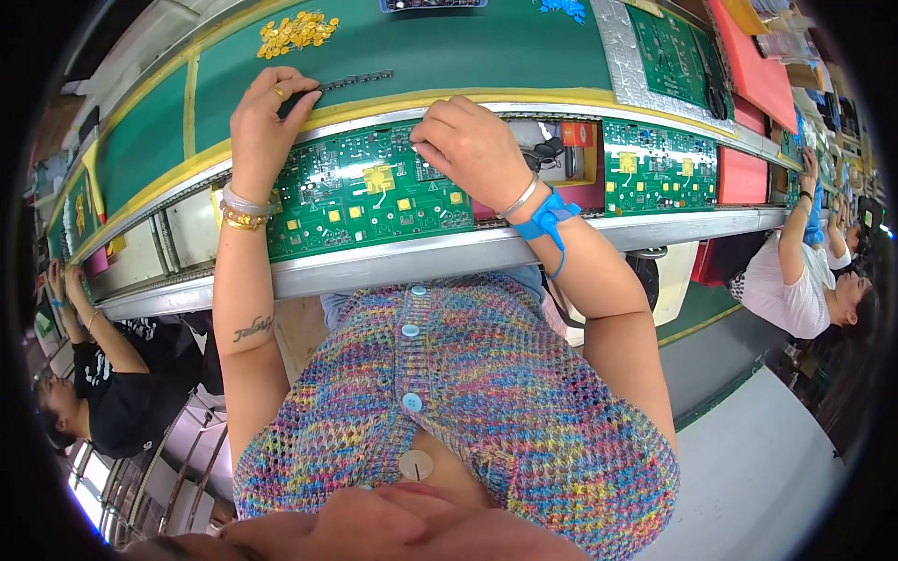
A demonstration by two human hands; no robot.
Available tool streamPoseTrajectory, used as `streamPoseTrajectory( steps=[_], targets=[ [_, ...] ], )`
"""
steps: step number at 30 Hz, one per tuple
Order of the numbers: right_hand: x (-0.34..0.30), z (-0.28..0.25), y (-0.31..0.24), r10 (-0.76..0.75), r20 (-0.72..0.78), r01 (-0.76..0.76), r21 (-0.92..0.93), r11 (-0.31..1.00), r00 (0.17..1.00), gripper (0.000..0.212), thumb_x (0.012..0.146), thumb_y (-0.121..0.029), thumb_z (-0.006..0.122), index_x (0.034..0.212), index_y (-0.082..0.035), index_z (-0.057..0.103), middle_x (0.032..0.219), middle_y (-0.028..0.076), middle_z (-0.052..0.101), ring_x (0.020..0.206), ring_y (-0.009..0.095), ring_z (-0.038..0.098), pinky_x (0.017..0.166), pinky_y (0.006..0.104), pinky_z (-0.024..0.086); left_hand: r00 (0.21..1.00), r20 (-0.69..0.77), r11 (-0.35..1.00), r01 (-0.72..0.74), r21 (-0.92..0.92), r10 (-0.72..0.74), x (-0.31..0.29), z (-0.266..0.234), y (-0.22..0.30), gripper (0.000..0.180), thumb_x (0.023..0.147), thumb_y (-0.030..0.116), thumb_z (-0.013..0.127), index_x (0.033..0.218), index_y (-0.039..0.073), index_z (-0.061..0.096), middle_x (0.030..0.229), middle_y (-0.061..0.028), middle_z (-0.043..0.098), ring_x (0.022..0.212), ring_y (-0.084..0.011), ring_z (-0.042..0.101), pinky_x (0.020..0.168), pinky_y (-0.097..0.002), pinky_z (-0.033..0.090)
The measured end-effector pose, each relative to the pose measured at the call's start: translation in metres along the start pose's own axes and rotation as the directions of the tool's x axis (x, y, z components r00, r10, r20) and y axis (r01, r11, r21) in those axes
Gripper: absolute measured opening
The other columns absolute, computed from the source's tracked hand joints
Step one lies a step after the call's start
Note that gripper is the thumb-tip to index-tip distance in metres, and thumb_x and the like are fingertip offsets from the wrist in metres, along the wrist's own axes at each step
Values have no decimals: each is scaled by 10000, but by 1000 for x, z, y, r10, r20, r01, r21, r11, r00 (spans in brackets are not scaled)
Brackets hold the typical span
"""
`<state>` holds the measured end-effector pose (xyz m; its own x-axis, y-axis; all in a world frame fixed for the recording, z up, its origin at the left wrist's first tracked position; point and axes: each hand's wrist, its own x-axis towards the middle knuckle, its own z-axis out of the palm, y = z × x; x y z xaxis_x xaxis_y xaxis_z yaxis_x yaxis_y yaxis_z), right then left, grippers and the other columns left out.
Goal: The person places small electronic components onto printed circuit boards by hand, one by one, as the boards move along an industrial assembly line.
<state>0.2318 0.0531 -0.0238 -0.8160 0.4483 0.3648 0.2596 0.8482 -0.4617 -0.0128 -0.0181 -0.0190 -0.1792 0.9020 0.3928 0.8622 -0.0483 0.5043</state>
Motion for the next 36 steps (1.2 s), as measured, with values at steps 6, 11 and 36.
streamPoseTrajectory(
  steps=[6, 11, 36],
  targets=[
    [1, 0, 2, -13, 14, 13, 1, 1000, 1000, 133, 700, -74, 697, 809, -85, 622, 812, 44, 580, 757, 233, 563, 642, 329, 479, 1000, 4, 1000, -3, -1, 3, 1, 0, -1, 107, 739, 117, 695, 834, 73, 678, 885, -14, 614, 830, -223, 596, 699, -319, 485],
    [0, 2, 0, -56, 10, 57, -34, 998, 998, 134, 703, -79, 694, 815, -77, 622, 812, 44, 576, 753, 230, 559, 644, 329, 478, 1000, 0, 1000, 6, 0, -6, 0, -2, -2, 109, 743, 122, 694, 838, 71, 680, 885, -19, 613, 827, -224, 596, 695, -319, 486],
    [3, -2, -4, -26, -71, 28, 18, 999, 997, 91, 754, -125, 660, 832, -92, 626, 769, 39, 554, 716, 226, 557, 607, 334, 466, 993, 102, 996, 47, 80, -55, -69, -42, 8, 108, 700, 90, 709, 803, 70, 684, 835, -36, 579, 777, -218, 580, 659, -327, 470]
  ],
)
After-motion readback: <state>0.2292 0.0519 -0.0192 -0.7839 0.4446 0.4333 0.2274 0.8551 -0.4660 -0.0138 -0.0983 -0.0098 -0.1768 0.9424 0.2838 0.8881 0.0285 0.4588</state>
